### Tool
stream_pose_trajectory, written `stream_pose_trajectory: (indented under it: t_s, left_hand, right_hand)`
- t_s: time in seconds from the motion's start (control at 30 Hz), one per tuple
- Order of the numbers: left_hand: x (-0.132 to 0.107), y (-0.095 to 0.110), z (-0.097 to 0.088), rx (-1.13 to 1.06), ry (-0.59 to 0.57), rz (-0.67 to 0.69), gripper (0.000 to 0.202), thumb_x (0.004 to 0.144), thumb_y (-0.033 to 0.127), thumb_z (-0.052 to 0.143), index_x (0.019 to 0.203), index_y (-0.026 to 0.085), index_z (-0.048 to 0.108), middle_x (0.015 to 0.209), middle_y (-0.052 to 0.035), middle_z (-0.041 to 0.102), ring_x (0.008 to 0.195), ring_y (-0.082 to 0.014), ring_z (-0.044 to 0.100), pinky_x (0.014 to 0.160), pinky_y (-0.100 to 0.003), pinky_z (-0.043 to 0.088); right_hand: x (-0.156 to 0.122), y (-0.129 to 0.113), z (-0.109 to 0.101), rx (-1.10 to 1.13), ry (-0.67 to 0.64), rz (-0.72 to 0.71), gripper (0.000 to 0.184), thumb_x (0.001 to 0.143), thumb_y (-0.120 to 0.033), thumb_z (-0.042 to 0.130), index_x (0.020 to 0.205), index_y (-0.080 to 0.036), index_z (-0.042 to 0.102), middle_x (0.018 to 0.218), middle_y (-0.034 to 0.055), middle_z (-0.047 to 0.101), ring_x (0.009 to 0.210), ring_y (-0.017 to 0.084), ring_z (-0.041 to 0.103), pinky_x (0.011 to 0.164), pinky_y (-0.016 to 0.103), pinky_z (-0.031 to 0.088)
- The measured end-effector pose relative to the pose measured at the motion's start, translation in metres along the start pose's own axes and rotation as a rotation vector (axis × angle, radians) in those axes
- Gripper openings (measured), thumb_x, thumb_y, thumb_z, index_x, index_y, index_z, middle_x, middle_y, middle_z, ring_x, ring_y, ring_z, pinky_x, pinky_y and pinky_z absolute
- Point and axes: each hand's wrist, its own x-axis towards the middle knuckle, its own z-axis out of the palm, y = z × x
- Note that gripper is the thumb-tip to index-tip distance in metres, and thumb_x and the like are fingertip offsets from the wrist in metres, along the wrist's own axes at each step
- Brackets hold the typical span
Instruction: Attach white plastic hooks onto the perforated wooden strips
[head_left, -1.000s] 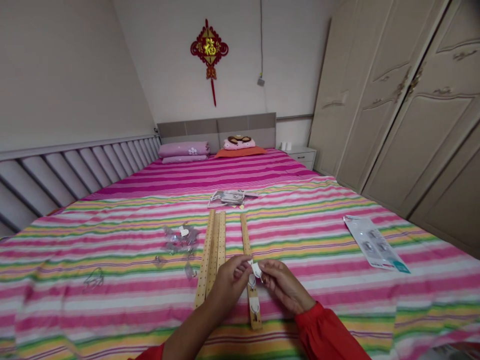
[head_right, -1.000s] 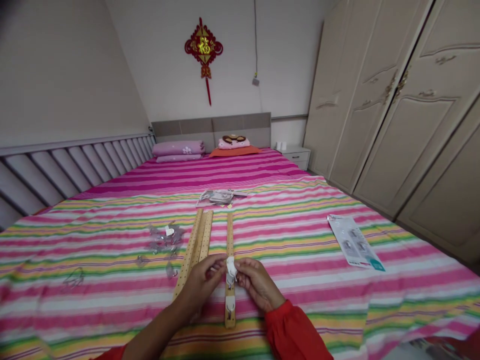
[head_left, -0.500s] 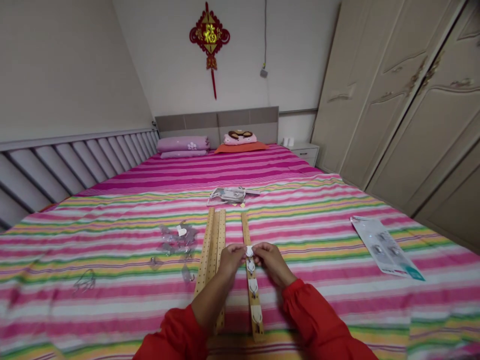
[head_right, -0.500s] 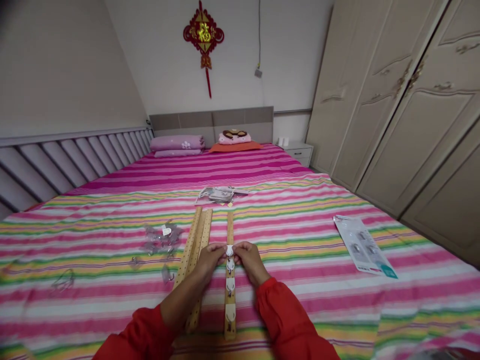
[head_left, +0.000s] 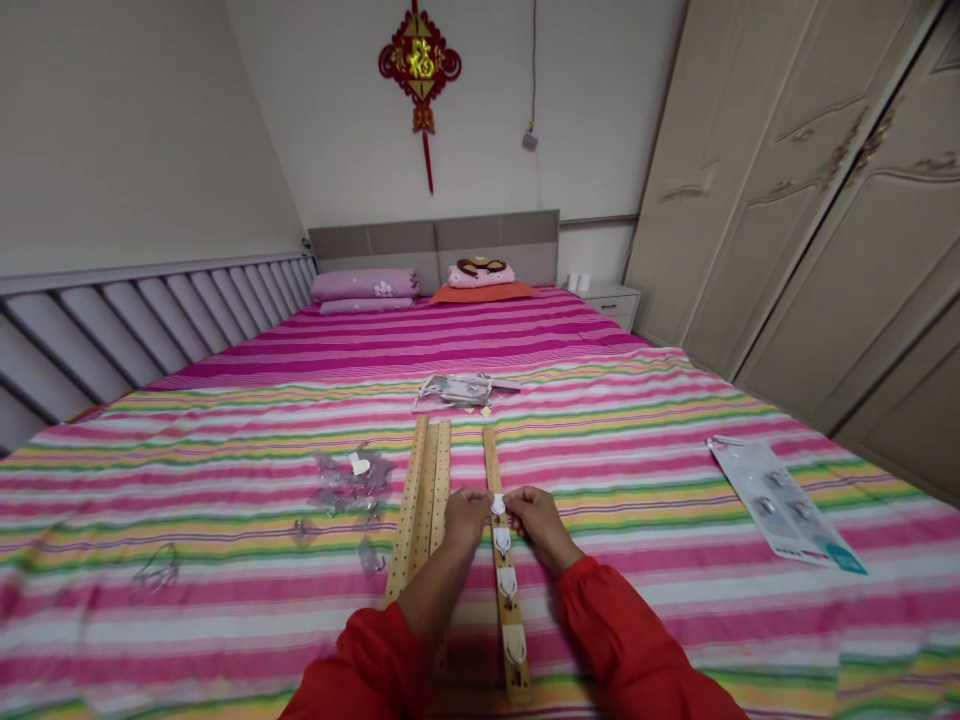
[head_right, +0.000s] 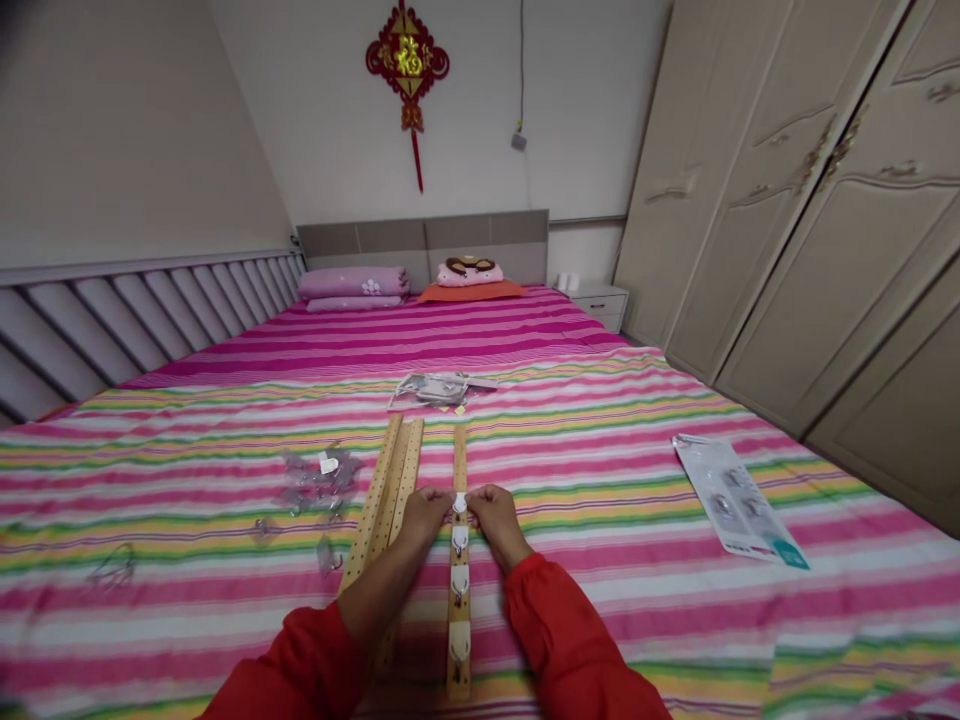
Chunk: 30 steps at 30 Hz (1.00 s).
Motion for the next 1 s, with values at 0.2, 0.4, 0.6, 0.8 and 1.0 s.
stream_pose_trajectory:
  t_s: [0.2,0.4,0.6,0.8,1.0]
  left_hand:
    - [0.004,-0.008,0.002,0.028,0.016,0.022,0.006,0.061,0.016,0.065,0.057,0.016,0.06,0.051,0.0023,0.06,0.051,-0.0122,0.058,0.051,-0.022,0.045]
    - [0.002,-0.008,0.004,0.022,0.022,0.007,0.008,0.065,0.012,0.06,0.059,0.016,0.057,0.051,0.0037,0.057,0.047,-0.0101,0.054,0.049,-0.021,0.044]
    - [0.002,-0.007,0.006,0.032,0.041,-0.022,0.01,0.066,0.011,0.06,0.059,0.017,0.054,0.05,0.0046,0.056,0.045,-0.009,0.053,0.047,-0.019,0.043]
    - [0.004,-0.008,0.007,0.047,0.028,-0.081,0.011,0.063,0.011,0.062,0.06,0.018,0.054,0.042,0.0065,0.051,0.043,-0.0098,0.053,0.046,-0.019,0.042]
    - [0.01,-0.01,0.008,0.096,0.033,-0.09,0.015,0.057,0.01,0.064,0.053,0.019,0.051,0.038,0.0067,0.048,0.041,-0.0112,0.052,0.044,-0.021,0.04]
  right_hand:
    - [0.001,0.001,0.001,-0.013,0.006,0.012,0.014,0.056,-0.026,0.064,0.051,-0.019,0.053,0.032,-0.0068,0.048,0.03,0.007,0.038,0.032,0.019,0.027]
    - [0.001,0.003,0.0,-0.013,0.01,0.024,0.012,0.057,-0.026,0.063,0.053,-0.019,0.054,0.034,-0.0069,0.05,0.03,0.007,0.04,0.032,0.019,0.029]
    - [0.005,0.009,0.001,-0.016,0.025,0.02,0.014,0.055,-0.028,0.062,0.052,-0.02,0.051,0.033,-0.0076,0.048,0.03,0.007,0.039,0.031,0.018,0.027]
    - [0.009,0.016,0.0,-0.035,0.043,0.01,0.016,0.055,-0.03,0.063,0.052,-0.02,0.05,0.031,-0.0075,0.048,0.029,0.007,0.038,0.031,0.019,0.027]
    - [0.012,0.022,0.0,-0.066,0.045,-0.024,0.017,0.056,-0.031,0.062,0.052,-0.021,0.049,0.031,-0.0075,0.048,0.028,0.008,0.039,0.031,0.02,0.026]
